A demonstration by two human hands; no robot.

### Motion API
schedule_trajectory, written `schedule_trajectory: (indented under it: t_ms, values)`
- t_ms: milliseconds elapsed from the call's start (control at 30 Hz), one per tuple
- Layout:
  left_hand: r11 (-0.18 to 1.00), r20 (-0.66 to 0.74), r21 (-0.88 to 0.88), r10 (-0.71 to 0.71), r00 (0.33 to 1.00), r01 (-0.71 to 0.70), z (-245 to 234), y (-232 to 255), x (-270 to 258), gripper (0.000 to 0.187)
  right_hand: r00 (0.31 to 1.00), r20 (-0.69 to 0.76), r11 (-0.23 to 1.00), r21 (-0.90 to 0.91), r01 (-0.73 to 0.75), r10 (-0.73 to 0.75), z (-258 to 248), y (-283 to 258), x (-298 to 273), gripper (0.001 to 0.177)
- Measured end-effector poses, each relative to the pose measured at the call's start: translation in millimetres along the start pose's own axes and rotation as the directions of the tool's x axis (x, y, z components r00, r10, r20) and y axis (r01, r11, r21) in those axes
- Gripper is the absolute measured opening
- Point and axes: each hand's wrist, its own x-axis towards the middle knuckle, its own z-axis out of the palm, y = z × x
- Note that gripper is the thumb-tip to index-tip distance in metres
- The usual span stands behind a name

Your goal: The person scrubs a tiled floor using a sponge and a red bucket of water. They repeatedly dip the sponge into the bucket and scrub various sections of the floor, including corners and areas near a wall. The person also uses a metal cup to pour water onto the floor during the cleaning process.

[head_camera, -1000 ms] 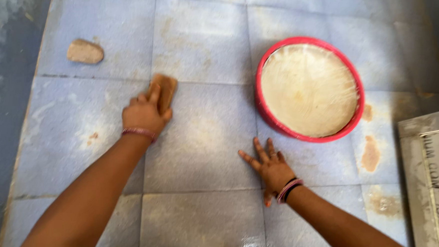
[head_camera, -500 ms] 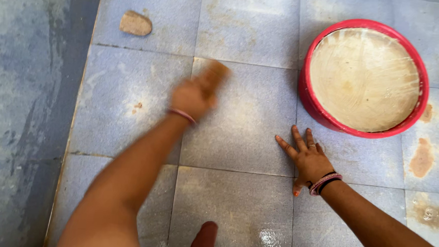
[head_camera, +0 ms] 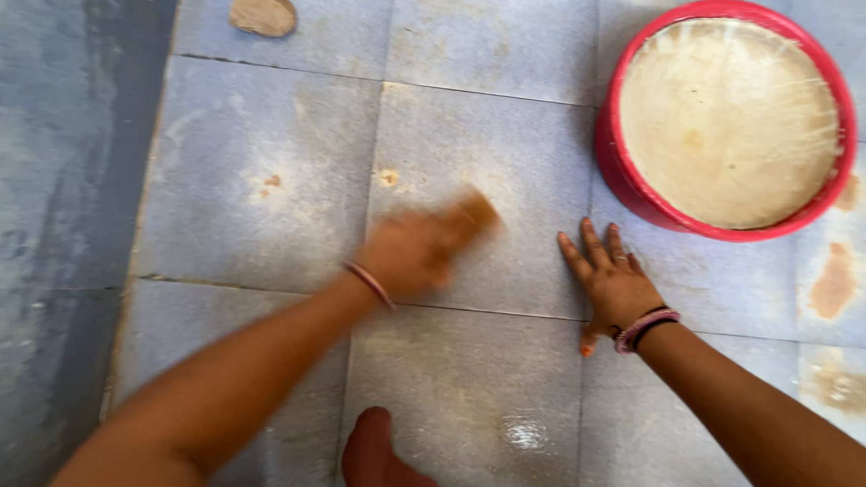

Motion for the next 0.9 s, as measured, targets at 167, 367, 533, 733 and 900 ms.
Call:
schedule_trajectory:
  t_ms: [167,367,533,733,900]
  values:
    - [0.621,-0.106,0.116,-0.768,0.631,0.775,-41,-131,-19,0.085,1.0,0.01,1.0,-0.01,-0.01,0.01,0,1,2,0.166]
    - [0.714,0.039,0.065,-0.699,0.714,0.697,-11,-69,0,0.072,1.0,0.013,0.998,-0.055,-0.019,0.019,-3,-1,1,0.166]
    - [0.996,0.498,0.038,0.052,0.865,-0.082,3,74,-25,0.077,1.0,0.015,0.998,-0.064,-0.023,0.024,-6,-4,-1,0.167]
    - [0.786,-0.07,0.0,-0.616,0.784,0.618,-27,-74,-43,0.071,1.0,0.015,0.998,-0.062,-0.026,0.027,-5,-3,-2,0.165]
    - [0.56,-0.203,0.22,-0.775,0.599,0.799,-49,-106,-87,0.073,0.999,0.016,0.996,-0.079,-0.041,0.043,-8,-9,-4,0.167]
